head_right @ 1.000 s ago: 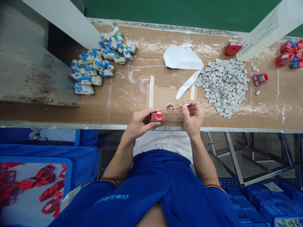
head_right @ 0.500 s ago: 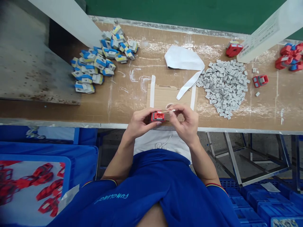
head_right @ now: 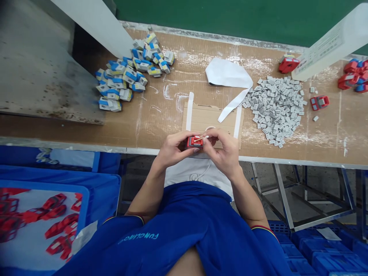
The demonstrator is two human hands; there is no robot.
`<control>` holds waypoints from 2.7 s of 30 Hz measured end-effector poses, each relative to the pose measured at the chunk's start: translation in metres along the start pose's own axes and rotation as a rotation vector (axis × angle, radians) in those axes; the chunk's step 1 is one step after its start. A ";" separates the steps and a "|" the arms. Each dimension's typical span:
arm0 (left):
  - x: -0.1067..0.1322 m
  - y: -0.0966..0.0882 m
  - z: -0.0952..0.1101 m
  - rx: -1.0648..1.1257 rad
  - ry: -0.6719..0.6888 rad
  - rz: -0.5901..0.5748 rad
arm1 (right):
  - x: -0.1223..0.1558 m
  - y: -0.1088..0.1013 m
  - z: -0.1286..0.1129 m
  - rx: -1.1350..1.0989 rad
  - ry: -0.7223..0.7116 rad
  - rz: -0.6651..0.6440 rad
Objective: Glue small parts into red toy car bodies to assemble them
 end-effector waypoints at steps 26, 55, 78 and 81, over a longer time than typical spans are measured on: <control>0.001 -0.002 0.004 0.015 0.068 0.023 | -0.005 0.004 -0.009 0.094 -0.052 0.003; 0.002 -0.001 0.003 -0.006 0.066 0.003 | 0.002 0.008 -0.016 0.105 -0.045 -0.104; 0.003 -0.003 0.004 -0.014 0.079 0.019 | 0.003 0.012 -0.018 0.068 -0.103 -0.096; 0.004 -0.002 0.003 -0.005 0.059 0.014 | 0.003 0.012 -0.015 0.068 -0.083 -0.103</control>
Point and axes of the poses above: each hand's wrist, its own x-axis away from the middle knuckle, its own y-axis out of the palm, z = x × y, the point moved 10 cm from there along -x, towards the middle knuckle, and after that the axes turned 12 degrees about y, right-handed, at the moved point
